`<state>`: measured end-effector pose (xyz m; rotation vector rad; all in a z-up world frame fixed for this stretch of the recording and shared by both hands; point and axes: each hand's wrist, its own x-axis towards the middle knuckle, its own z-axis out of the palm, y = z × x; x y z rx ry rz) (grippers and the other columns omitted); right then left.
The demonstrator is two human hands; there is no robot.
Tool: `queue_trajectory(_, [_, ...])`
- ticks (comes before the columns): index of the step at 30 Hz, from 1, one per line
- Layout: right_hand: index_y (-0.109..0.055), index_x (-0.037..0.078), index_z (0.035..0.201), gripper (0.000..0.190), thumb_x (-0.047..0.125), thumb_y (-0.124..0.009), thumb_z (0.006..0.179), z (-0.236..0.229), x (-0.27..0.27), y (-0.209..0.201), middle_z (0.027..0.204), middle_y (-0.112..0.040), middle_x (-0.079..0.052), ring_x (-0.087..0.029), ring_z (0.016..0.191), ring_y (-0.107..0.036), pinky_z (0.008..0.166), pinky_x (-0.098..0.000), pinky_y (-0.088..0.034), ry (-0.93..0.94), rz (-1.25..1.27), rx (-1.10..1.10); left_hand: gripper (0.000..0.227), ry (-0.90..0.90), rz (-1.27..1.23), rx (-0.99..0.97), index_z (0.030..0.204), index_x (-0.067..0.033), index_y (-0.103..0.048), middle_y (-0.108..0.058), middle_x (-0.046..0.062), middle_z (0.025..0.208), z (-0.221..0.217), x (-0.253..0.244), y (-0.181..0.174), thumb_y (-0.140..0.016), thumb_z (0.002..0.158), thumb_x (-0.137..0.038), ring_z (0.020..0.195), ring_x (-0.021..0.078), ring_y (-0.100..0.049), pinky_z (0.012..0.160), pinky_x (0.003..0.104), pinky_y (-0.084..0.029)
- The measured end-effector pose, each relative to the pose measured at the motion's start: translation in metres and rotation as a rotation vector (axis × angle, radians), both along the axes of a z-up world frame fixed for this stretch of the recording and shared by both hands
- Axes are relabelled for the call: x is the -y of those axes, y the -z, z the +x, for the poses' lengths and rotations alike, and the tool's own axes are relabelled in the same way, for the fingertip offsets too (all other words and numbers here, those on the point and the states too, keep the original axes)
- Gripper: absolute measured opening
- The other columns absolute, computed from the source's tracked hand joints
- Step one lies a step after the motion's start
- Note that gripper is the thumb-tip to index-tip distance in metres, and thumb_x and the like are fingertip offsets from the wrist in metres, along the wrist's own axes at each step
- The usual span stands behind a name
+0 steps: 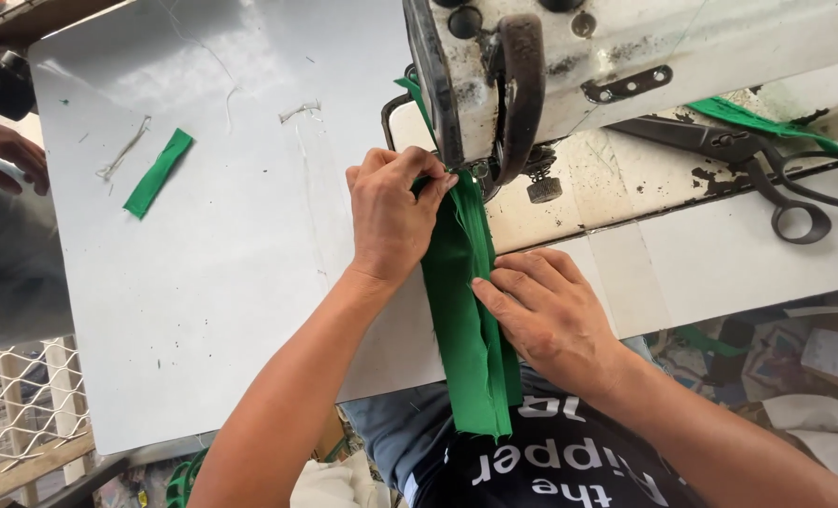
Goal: Folding and sewing green fabric strips to create handles for bags using an industrial sewing machine
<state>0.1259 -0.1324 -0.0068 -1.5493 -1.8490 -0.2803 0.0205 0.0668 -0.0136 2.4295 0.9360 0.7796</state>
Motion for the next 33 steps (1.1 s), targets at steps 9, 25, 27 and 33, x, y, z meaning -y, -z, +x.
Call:
queue_trajectory(9, [-0.072,0.006,0.102,0.012,0.007,-0.07,0.09,-0.003,0.004,-0.004,0.094,-0.064,-0.01,-0.031,0.101,-0.068,0.091,-0.0455,-0.052,0.009,-0.055,-0.019,0.016,0.008,0.187,-0.09,0.085,-0.0279,-0.068,-0.076,-0.016,0.086,0.001,0.007,0.0,-0.084,0.089,-0.027,0.097,0.0093,-0.062,0.085,0.033,-0.033])
queue_trajectory(25, [-0.072,0.004,0.109,0.023,0.004,-0.073,0.086,-0.002,0.014,-0.004,0.103,-0.063,-0.014,-0.033,0.109,-0.064,0.097,-0.0481,-0.047,0.027,-0.145,-0.011,0.01,0.144,0.5,-0.077,0.093,-0.0218,-0.081,-0.071,-0.003,0.095,-0.003,0.01,-0.003,-0.079,0.091,-0.032,0.105,0.0178,-0.058,0.092,0.042,-0.034])
queue_trajectory(27, [-0.072,0.006,0.108,0.021,0.005,-0.072,0.088,-0.002,0.014,-0.003,0.104,-0.064,-0.012,-0.031,0.11,-0.064,0.097,-0.0473,-0.045,0.038,-0.153,-0.01,0.017,0.169,0.493,-0.123,0.095,-0.0212,-0.082,-0.072,-0.002,0.1,-0.007,0.013,-0.005,-0.073,0.095,-0.036,0.105,0.0186,-0.055,0.095,0.045,-0.03])
queue_trajectory(33, [-0.073,0.008,0.11,0.021,0.006,-0.072,0.088,0.0,0.015,0.002,0.109,-0.064,-0.01,-0.03,0.115,-0.063,0.1,-0.047,-0.043,0.012,-0.137,-0.028,0.036,0.146,0.481,-0.091,0.101,-0.0184,-0.08,-0.072,0.0,0.109,-0.013,0.017,-0.005,-0.064,0.098,-0.051,0.103,0.0213,-0.059,0.096,0.046,-0.031])
